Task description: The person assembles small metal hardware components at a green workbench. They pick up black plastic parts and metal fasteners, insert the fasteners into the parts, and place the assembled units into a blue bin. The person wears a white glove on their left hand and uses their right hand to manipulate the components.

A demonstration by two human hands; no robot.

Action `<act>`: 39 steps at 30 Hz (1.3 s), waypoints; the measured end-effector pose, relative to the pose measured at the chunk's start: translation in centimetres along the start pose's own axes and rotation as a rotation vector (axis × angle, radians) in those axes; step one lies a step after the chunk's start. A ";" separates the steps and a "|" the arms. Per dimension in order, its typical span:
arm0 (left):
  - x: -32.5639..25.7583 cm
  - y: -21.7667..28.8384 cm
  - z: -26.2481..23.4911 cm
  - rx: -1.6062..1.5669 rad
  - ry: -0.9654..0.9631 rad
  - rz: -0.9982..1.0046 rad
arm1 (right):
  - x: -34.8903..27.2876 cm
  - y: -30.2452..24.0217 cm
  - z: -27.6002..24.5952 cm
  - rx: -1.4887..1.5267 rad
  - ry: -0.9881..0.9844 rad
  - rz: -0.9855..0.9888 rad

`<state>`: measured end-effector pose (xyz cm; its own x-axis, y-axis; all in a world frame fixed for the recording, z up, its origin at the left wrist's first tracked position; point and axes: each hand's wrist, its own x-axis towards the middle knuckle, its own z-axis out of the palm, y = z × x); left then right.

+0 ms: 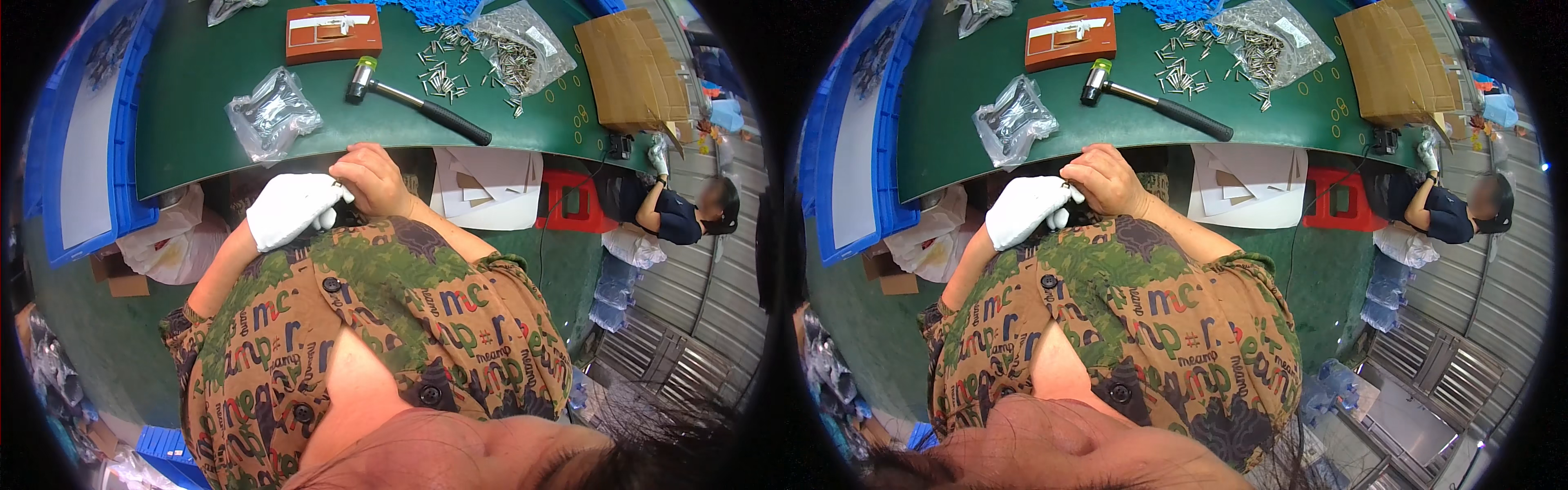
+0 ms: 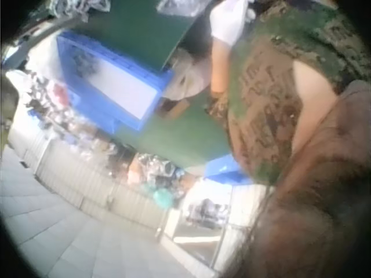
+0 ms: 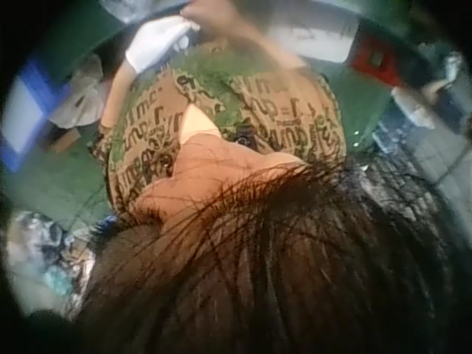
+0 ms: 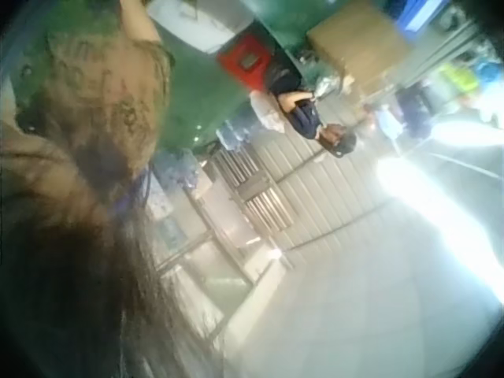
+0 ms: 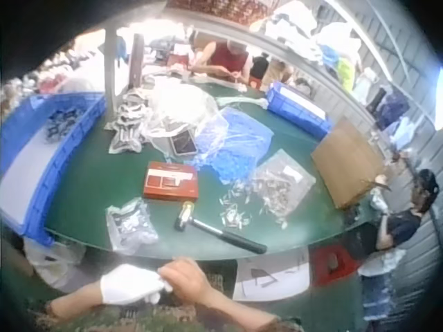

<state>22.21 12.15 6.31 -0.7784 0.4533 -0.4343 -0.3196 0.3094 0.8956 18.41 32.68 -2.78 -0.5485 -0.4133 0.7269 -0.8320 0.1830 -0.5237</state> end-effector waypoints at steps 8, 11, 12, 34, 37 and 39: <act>0.0 -0.2 0.2 0.054 0.015 0.046 | -0.2 0.1 0.0 -0.012 -0.010 -0.006; 0.0 -0.5 0.1 0.096 0.028 0.043 | 0.0 0.0 -0.7 -0.048 -0.043 -0.036; 0.3 -0.5 0.0 0.153 0.027 0.041 | 0.2 -0.1 -1.2 -0.067 -0.050 -0.015; 0.6 -1.3 -0.4 0.079 0.058 0.068 | 12.6 20.4 -12.0 -0.832 -0.499 0.356; 0.6 -0.7 -0.3 0.051 0.075 0.063 | 13.6 19.5 -12.5 -0.827 -0.452 0.343; 0.8 -0.6 -0.2 0.040 0.064 0.064 | 13.6 18.7 -12.8 -0.827 -0.418 0.323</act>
<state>21.67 12.12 5.43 -0.8298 0.4191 -0.3684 -0.2472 0.3158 0.9161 -5.66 41.91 3.06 -0.8187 -0.4872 0.3040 -0.5310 0.8438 -0.0777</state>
